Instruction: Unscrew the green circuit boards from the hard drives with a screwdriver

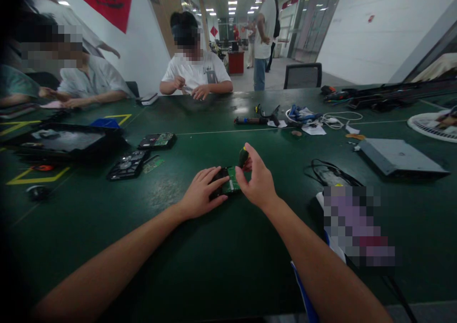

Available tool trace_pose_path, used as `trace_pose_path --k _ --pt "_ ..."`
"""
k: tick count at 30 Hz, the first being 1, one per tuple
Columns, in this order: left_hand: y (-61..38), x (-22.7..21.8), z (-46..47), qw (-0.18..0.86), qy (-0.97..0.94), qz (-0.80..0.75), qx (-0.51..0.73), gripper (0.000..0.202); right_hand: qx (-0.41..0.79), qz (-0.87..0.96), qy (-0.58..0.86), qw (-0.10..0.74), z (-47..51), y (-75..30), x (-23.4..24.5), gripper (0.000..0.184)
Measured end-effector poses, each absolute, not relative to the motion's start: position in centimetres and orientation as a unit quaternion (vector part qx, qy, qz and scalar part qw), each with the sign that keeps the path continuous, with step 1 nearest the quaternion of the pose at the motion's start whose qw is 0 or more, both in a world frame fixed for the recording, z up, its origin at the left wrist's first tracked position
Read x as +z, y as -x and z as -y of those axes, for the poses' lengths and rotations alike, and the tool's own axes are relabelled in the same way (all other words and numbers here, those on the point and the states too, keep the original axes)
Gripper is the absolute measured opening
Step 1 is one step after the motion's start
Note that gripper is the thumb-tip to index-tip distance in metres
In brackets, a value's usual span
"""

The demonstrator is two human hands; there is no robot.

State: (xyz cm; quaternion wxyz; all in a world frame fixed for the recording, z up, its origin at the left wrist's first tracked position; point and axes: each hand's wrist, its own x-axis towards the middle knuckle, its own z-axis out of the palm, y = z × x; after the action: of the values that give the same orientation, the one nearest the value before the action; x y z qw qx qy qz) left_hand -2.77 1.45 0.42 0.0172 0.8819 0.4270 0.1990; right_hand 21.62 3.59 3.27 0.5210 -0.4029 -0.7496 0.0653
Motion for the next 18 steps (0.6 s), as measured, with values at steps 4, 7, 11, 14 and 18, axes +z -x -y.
trace_pose_path --k 4,7,11,14,18 --pt "2.77 0.38 -1.41 0.015 -0.882 -0.429 0.193 0.062 0.068 0.754 0.396 0.520 -3.64 -21.63 3.30 0.081" --pt "2.78 0.39 -1.38 0.012 -0.882 -0.429 0.195 0.061 0.068 0.756 0.393 0.518 -3.59 -21.63 3.36 0.081" --pt "2.82 0.37 -1.39 0.014 -0.883 -0.425 0.197 0.061 0.072 0.755 0.395 0.519 -3.46 -21.57 3.48 0.080" --pt "2.84 0.35 -1.43 0.017 -0.882 -0.425 0.201 0.062 0.073 0.754 0.396 0.519 -3.42 -21.53 3.54 0.080" --pt "2.80 0.34 -1.44 0.021 -0.882 -0.425 0.204 0.063 0.069 0.755 0.398 0.516 -3.48 -21.56 3.52 0.081"
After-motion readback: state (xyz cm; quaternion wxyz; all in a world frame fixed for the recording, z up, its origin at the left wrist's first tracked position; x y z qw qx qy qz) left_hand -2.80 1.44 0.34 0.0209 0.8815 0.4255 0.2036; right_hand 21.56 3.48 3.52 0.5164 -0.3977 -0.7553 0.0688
